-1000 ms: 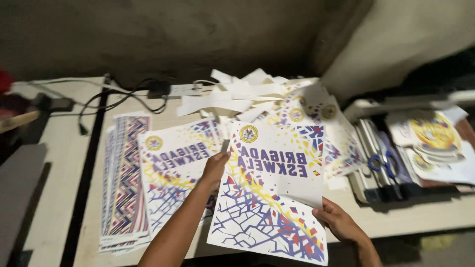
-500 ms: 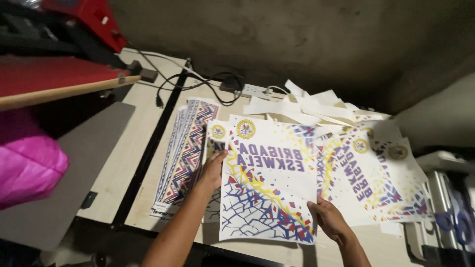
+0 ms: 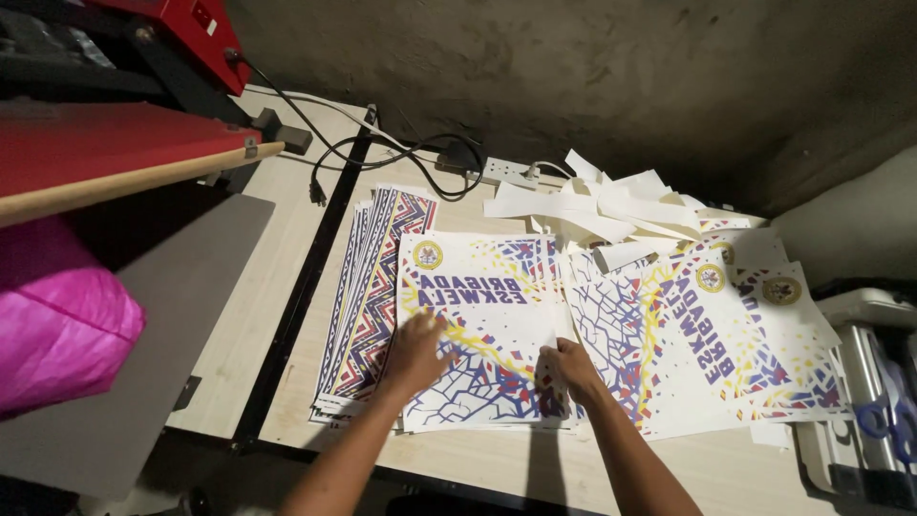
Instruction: Sorting through printed sheets and cutting them to size with scissors.
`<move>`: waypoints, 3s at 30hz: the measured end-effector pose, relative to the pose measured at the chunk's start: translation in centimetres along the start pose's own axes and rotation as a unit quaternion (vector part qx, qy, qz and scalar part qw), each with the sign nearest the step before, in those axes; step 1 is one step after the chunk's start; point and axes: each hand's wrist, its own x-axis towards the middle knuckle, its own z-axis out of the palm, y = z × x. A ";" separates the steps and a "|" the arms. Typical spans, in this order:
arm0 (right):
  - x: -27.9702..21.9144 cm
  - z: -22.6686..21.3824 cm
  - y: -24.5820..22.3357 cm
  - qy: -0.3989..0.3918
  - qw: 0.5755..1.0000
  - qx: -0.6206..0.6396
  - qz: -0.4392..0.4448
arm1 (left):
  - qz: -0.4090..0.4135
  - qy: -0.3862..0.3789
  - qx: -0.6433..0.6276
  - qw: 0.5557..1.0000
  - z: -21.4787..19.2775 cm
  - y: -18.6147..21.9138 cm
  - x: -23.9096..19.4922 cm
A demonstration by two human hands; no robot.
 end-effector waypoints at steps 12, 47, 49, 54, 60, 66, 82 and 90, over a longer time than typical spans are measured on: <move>-1.8 -1.0 1.0 0.125 0.974 -0.170 -0.084 | 0.001 -0.204 0.173 0.963 -0.7 2.8 0.1; -11.7 -12.3 6.7 0.248 0.840 -0.386 -0.290 | -0.081 -0.296 0.365 0.879 3.4 6.5 3.8; -13.0 -13.5 5.1 0.237 0.853 -0.382 -0.264 | -0.063 -0.276 0.382 0.880 5.1 6.8 3.9; -16.2 -15.5 4.9 0.330 0.832 -0.297 -0.332 | -0.063 -0.168 -0.137 0.974 13.0 11.0 4.3; -16.4 -16.1 11.8 0.255 0.921 -0.212 -0.206 | -0.242 -0.244 -0.493 0.799 13.4 23.6 6.6; -19.4 -14.4 12.7 0.253 0.908 -0.119 -0.312 | -0.140 -0.141 -0.440 0.876 21.5 21.2 9.6; -12.7 -7.4 8.9 -0.030 0.936 0.343 0.077 | -0.160 0.051 -0.710 0.684 5.8 13.5 -1.4; -7.2 -2.7 1.8 -0.025 0.998 0.020 -0.061 | -0.258 0.203 -0.580 0.746 9.3 -3.9 -8.2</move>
